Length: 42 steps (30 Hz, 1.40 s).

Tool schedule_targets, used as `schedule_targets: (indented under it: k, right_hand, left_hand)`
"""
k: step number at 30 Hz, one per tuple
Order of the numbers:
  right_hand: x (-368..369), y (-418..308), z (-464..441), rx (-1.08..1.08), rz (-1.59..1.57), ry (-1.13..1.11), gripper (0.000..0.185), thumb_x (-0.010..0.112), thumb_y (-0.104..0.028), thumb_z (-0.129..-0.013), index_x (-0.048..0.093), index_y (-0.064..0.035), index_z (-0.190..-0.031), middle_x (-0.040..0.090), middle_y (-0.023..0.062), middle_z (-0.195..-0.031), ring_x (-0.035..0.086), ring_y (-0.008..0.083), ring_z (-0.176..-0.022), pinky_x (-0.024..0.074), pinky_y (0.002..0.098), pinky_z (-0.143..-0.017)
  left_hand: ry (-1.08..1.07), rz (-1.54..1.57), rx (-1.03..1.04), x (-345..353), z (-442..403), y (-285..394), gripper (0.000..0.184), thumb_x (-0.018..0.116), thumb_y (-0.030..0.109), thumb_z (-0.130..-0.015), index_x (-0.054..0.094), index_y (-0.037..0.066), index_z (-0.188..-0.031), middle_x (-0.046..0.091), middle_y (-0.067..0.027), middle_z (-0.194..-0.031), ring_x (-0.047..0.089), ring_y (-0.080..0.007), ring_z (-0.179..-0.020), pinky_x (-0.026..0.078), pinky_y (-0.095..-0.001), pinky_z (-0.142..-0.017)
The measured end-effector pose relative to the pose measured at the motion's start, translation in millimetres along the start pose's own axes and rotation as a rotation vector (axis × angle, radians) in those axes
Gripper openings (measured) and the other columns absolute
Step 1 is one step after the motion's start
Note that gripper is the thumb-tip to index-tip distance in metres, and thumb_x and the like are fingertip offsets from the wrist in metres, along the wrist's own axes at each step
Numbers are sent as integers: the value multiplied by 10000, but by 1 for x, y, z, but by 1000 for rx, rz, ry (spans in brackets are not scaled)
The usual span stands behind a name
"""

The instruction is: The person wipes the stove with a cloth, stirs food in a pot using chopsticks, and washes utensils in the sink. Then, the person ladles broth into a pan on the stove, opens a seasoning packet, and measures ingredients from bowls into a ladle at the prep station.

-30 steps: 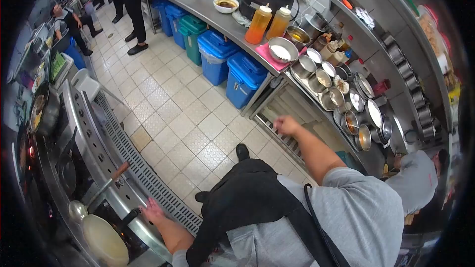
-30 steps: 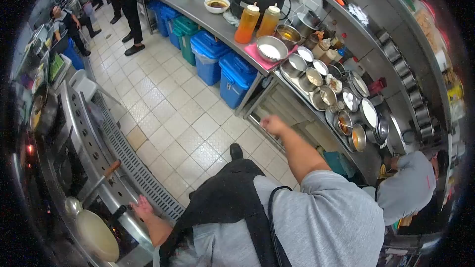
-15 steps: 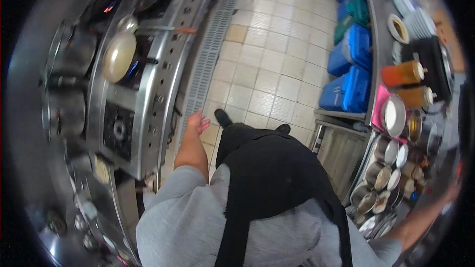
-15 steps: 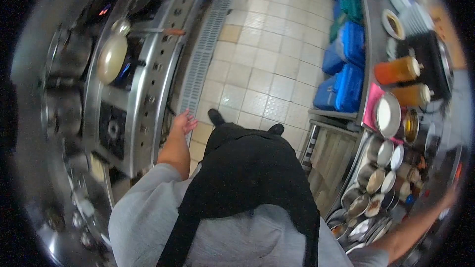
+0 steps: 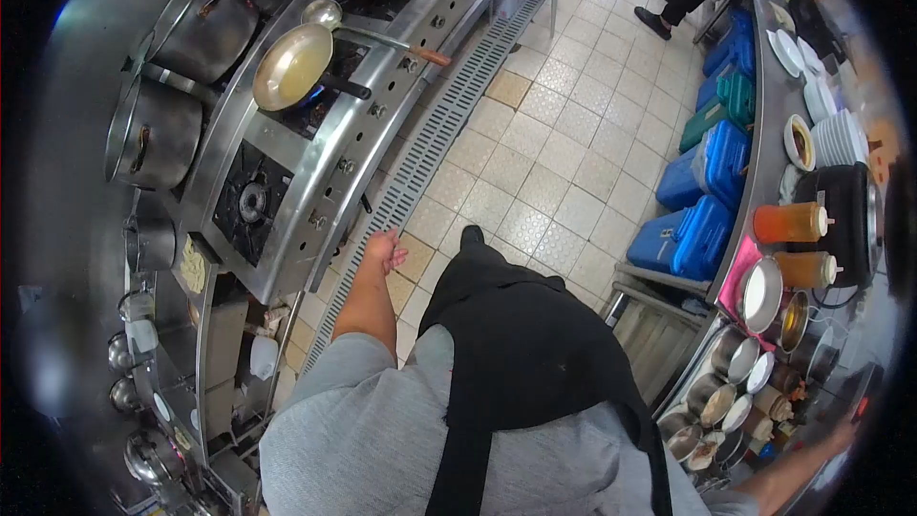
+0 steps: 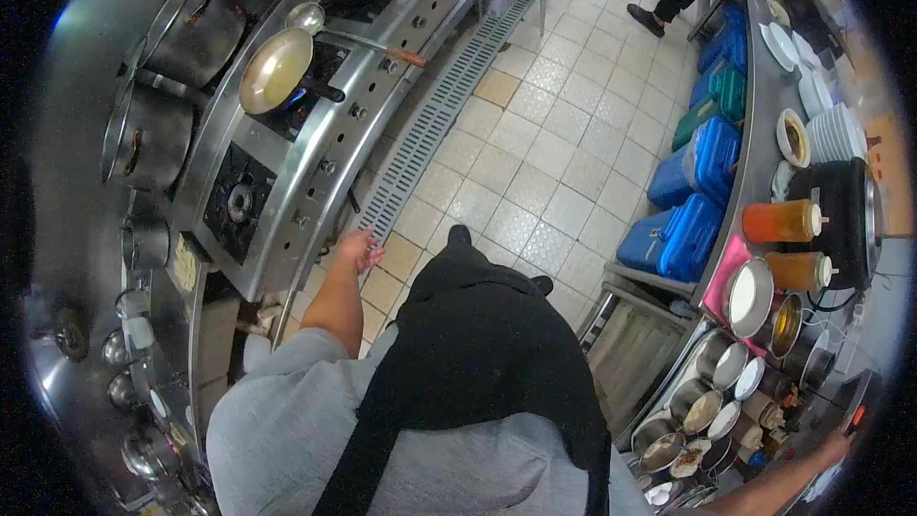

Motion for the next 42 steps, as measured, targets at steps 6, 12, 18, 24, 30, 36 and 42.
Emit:
schedule_targets:
  k: [6, 12, 18, 24, 30, 36, 42]
  right_hand:
    - [-57, -124, 49, 426, -505, -281, 429, 603, -270, -848, 556, -19, -1193, 578, 153, -1174, 537, 265, -1091, 405, 354, -930]
    - [-204, -229, 63, 488, -340, -302, 381, 642, -265, -806, 604, -86, -1141, 545, 167, -1224, 518, 297, -1135, 399, 370, -958]
    - [-318, -125, 41, 564, -83, -106, 354, 626, -262, -813, 612, -80, -1117, 541, 174, -1224, 512, 314, -1136, 394, 367, -961]
    - [-410, -13, 2, 567, 122, 160, 332, 601, -263, -823, 619, -101, -1112, 553, 173, -1207, 517, 316, -1132, 397, 366, -957]
    - [-467, 105, -47, 452, 350, 225, 347, 554, -284, -859, 595, -93, -1145, 569, 144, -1191, 562, 296, -1060, 431, 358, -900]
    - [-484, 160, -115, 339, 378, 193, 267, 552, -150, -856, 616, 0, -1068, 603, 242, -1066, 555, 361, -1053, 428, 387, -904]
    - [-460, 194, -140, 680, 107, -81, 263, 571, -141, -854, 623, 16, -1058, 630, 196, -1053, 597, 316, -994, 455, 361, -855]
  left_hand:
    - [-89, -67, 8, 12, -23, 6, 348, 592, 280, -867, 479, 73, -1123, 542, -97, -1026, 597, -293, -779, 518, -393, -596]
    - [-508, -832, 135, 59, -65, 47, 285, 422, 303, -931, 529, 52, -849, 516, -94, -649, 528, -234, -507, 453, -372, -423]
    - [-701, -1151, 191, 237, -14, 58, 271, 450, 317, -902, 533, 59, -886, 527, -100, -698, 534, -243, -566, 459, -381, -468]
    - [-917, -1325, 311, 375, 74, 0, 275, 479, 331, -874, 536, 66, -922, 538, -105, -747, 541, -253, -625, 466, -390, -512]
    - [-1073, -1452, 390, 467, 154, -87, 297, 508, 345, -845, 540, 73, -959, 549, -111, -796, 548, -263, -684, 472, -400, -556]
    - [-1183, -1547, 441, 520, 213, -158, 332, 536, 359, -816, 544, 80, -996, 560, -116, -845, 555, -273, -743, 478, -409, -600]
    - [-1220, -1606, 497, 540, 233, -189, 377, 565, 373, -787, 548, 87, -1032, 571, -122, -894, 562, -282, -802, 484, -418, -645]
Point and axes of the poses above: each hand's wrist, its own z-axis away from the middle knuckle, its own x-axis out of the palm, y = z × x, the point moved 6 cm from there along -z, towards the middle knuckle
